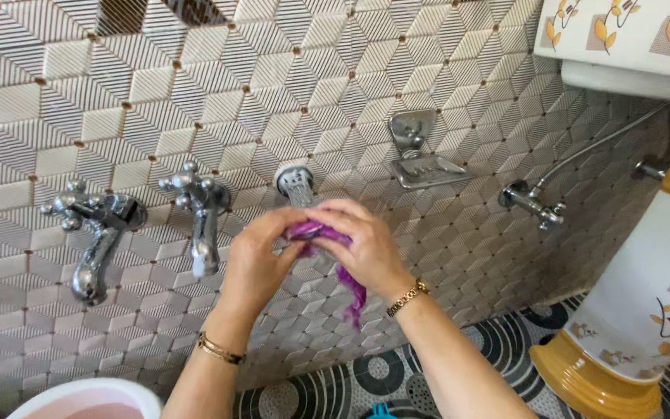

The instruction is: The person wipes a series of bathroom faucets and the surrounding wall tiles using a purple cloth.

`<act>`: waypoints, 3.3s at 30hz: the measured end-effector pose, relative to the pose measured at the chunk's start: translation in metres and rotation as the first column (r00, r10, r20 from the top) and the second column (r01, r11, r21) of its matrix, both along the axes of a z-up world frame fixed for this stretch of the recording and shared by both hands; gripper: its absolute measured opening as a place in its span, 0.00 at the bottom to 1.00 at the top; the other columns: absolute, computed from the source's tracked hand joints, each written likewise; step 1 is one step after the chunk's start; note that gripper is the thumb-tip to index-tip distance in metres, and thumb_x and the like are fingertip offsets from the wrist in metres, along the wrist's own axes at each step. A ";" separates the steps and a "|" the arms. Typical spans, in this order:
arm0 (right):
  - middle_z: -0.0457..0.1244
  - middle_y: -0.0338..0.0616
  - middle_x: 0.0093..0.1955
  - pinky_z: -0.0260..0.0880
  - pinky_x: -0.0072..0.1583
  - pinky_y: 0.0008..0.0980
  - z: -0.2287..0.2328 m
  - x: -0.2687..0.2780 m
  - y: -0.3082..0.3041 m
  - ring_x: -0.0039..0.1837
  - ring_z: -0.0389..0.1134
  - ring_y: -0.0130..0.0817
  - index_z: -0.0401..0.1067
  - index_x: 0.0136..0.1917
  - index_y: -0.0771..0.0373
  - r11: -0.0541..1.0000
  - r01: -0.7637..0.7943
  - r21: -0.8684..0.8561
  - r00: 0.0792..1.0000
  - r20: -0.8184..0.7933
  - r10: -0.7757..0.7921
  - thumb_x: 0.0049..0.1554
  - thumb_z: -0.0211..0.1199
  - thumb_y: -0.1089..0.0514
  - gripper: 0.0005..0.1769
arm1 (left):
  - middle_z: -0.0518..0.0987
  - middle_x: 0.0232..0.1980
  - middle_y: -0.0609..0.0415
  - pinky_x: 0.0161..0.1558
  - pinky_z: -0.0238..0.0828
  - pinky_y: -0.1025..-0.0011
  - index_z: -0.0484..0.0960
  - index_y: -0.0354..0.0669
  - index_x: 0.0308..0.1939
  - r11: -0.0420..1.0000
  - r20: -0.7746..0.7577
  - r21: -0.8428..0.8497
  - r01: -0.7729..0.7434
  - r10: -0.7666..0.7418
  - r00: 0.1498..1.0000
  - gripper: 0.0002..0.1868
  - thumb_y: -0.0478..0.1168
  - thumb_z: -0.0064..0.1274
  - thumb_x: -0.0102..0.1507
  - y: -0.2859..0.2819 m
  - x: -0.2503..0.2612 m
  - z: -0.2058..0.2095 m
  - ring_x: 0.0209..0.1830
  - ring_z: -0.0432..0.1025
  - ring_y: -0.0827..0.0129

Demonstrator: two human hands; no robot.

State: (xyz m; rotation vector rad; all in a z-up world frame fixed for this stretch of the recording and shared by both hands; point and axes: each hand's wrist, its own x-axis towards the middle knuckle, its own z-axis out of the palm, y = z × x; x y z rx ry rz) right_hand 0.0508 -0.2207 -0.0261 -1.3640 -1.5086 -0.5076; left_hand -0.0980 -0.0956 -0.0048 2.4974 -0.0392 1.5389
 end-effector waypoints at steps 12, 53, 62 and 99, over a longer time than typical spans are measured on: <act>0.67 0.42 0.39 0.69 0.45 0.33 -0.003 -0.007 0.035 0.41 0.69 0.31 0.78 0.41 0.62 0.969 0.227 0.093 0.956 -0.209 -0.204 0.49 0.79 0.57 0.12 | 0.81 0.59 0.43 0.61 0.72 0.63 0.72 0.38 0.64 0.940 -0.102 -0.174 0.295 -0.315 0.944 0.33 0.35 0.65 0.56 0.028 0.008 -0.018 0.60 0.77 0.54; 0.72 0.39 0.45 0.76 0.51 0.29 0.000 -0.010 0.027 0.46 0.74 0.29 0.82 0.52 0.54 0.996 0.076 -0.038 0.970 -0.227 -0.082 0.48 0.78 0.54 0.17 | 0.87 0.51 0.52 0.46 0.79 0.74 0.84 0.42 0.55 0.924 -0.106 -0.371 0.098 -0.147 0.983 0.20 0.27 0.54 0.59 0.035 0.011 -0.028 0.43 0.83 0.65; 0.72 0.37 0.58 0.72 0.62 0.34 -0.002 0.019 0.011 0.59 0.72 0.33 0.80 0.58 0.54 1.000 0.016 -0.002 0.987 0.159 -0.015 0.47 0.77 0.55 0.24 | 0.83 0.54 0.49 0.49 0.79 0.69 0.84 0.40 0.52 0.999 0.119 -0.024 0.032 -0.029 0.992 0.17 0.29 0.62 0.58 0.011 0.008 -0.034 0.49 0.80 0.60; 0.72 0.35 0.55 0.73 0.61 0.31 -0.009 -0.004 0.032 0.58 0.73 0.32 0.79 0.53 0.52 0.990 0.033 0.135 0.993 0.108 -0.047 0.49 0.75 0.57 0.17 | 0.83 0.44 0.51 0.37 0.74 0.71 0.83 0.39 0.45 0.985 0.072 -0.171 0.037 -0.025 0.997 0.13 0.26 0.60 0.57 0.027 0.014 -0.047 0.36 0.78 0.65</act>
